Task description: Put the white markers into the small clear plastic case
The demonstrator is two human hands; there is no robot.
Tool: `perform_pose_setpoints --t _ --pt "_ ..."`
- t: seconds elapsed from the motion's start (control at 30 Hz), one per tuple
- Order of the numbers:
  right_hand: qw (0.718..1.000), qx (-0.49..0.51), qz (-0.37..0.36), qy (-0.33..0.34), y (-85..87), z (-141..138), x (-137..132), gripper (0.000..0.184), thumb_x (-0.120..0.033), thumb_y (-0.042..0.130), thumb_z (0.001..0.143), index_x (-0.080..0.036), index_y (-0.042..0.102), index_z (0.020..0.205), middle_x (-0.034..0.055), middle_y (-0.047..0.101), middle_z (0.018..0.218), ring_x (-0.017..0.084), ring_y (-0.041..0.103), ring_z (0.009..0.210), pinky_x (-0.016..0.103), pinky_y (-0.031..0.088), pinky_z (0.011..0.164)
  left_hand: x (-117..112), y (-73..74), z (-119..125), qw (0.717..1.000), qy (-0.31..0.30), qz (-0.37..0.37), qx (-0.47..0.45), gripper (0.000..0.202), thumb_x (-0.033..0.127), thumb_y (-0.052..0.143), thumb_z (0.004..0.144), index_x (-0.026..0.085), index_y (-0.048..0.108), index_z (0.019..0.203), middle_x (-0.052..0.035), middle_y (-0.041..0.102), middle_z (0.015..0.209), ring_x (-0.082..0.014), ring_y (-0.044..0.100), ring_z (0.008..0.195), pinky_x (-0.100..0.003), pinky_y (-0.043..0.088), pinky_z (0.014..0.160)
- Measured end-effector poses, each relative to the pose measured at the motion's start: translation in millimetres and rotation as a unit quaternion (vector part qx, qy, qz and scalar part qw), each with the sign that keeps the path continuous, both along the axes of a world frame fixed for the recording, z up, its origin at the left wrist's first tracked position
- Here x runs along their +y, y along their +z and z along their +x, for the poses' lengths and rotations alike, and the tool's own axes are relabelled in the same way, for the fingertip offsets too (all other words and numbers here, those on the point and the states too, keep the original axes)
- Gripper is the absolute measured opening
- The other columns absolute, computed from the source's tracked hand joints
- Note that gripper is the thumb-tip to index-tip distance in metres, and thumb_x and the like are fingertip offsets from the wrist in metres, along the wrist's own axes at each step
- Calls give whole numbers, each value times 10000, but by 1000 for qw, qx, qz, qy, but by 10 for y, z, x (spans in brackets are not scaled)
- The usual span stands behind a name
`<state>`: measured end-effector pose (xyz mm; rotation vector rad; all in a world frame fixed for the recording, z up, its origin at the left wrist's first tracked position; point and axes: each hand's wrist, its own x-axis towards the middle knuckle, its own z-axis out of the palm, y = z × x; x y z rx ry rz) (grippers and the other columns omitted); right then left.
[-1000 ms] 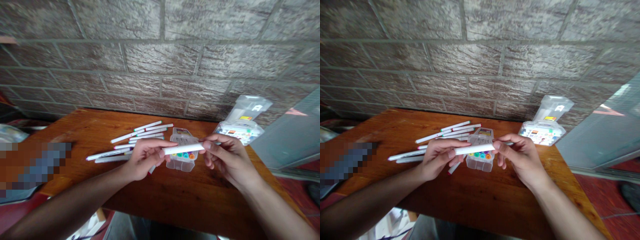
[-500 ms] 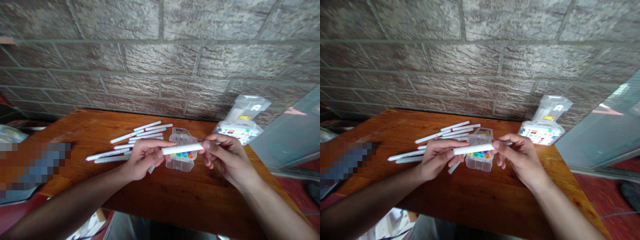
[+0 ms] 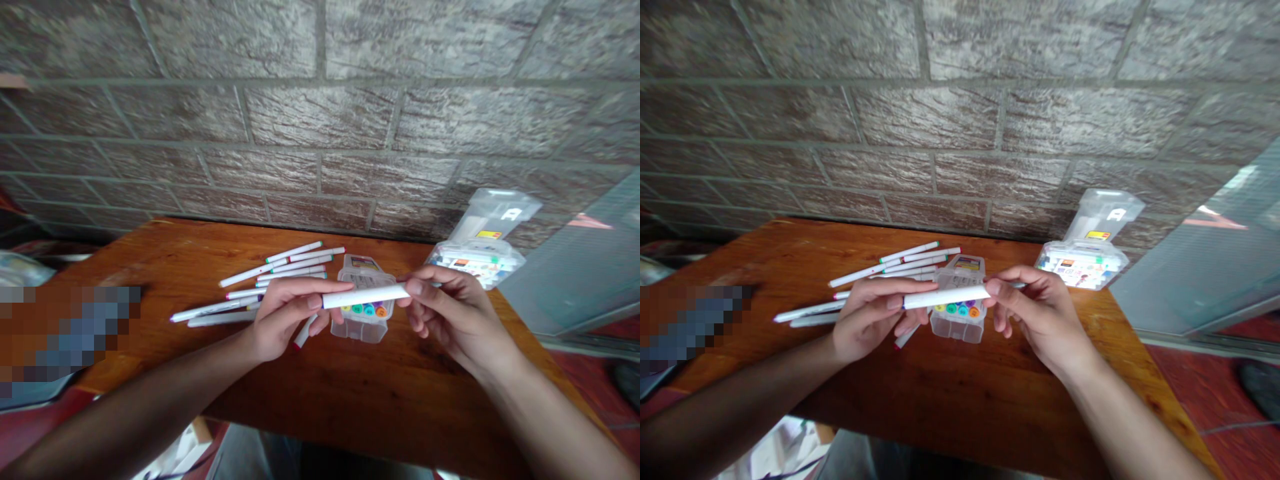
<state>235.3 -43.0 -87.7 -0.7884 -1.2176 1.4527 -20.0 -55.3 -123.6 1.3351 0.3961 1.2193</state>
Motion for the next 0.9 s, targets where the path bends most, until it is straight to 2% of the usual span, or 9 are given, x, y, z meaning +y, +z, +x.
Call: perform_pose_setpoints --t 0.43,0.9 --pt "999 2 -38 -22 29 -14 2 267 -368 982 698 -176 796 706 14 755 626 81 599 388 140 477 337 -1 -10 9 1000 -17 10 -19 338 259 630 1044 179 769 1341 -144 816 952 -102 566 578 -235 471 511" --pt "999 -8 -35 -29 25 -13 -1 289 -398 977 700 -183 785 679 20 748 598 92 588 353 158 467 305 24 -43 9 999 27 31 5 322 276 687 1013 182 790 1304 -142 816 902 -100 558 536 -223 442 469"
